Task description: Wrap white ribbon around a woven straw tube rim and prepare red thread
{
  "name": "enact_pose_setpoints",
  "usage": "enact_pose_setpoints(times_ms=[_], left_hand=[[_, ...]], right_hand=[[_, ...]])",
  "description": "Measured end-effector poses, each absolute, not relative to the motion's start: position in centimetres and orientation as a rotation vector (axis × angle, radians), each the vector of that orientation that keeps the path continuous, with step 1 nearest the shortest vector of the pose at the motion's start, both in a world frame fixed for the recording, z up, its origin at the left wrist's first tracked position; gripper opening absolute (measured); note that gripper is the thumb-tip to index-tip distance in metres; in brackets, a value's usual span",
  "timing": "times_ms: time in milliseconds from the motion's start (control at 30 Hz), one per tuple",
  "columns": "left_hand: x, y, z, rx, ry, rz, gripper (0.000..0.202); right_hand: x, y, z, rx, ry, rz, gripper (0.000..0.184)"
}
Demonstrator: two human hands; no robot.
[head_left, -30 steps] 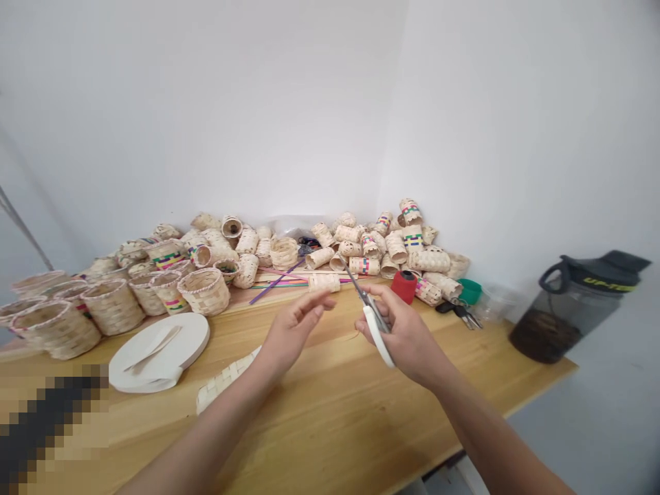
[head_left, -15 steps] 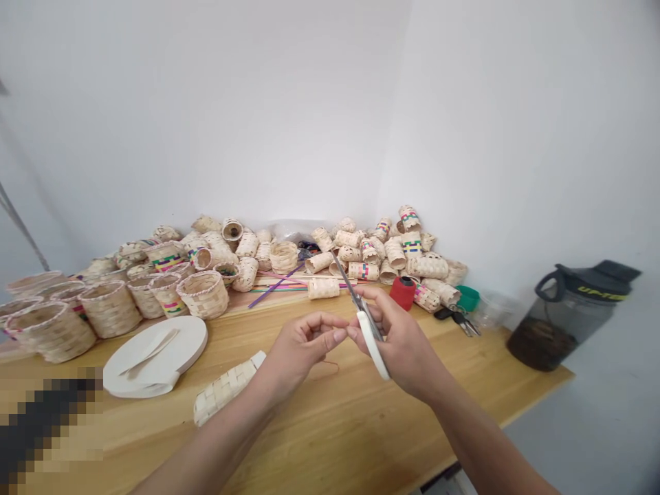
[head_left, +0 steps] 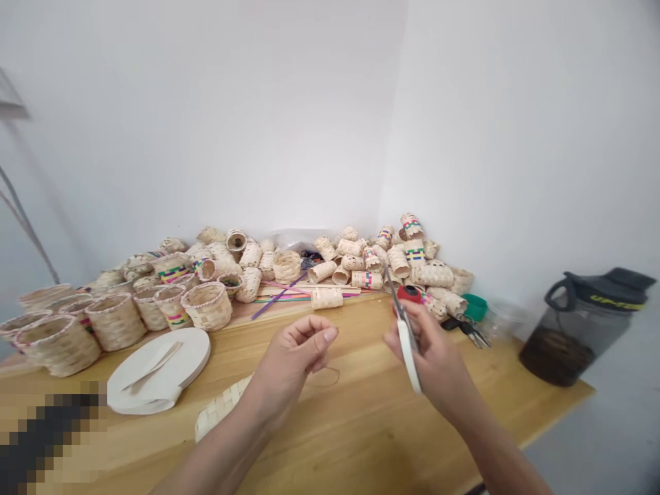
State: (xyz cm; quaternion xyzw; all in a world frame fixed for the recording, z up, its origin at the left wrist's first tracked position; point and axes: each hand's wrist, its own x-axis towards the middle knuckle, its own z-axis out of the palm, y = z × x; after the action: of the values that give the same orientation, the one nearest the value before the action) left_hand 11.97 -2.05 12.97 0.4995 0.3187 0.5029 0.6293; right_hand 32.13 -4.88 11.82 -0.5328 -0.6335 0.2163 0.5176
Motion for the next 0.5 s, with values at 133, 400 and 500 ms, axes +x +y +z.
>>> enact_pose_setpoints(times_ms=[133,400,500], left_hand=[[12.1,-2.1,13.1,0.987,0.605,1.168,0.025],[12.5,-2.7,13.1,0.962,0.542,1.103,0.023],[12.7,-2.9,13.0,0.972,0.555,1.083,0.027]], right_hand=[[33.3,-6.3,9.5,-1.385,-1.814,0.247,0.041],[31.7,-7.2,9.4,-1.221,-1.999,-0.092,0.050],[31.3,-7.1,10.0,-1.190,-2.025,-0.090,0.052]])
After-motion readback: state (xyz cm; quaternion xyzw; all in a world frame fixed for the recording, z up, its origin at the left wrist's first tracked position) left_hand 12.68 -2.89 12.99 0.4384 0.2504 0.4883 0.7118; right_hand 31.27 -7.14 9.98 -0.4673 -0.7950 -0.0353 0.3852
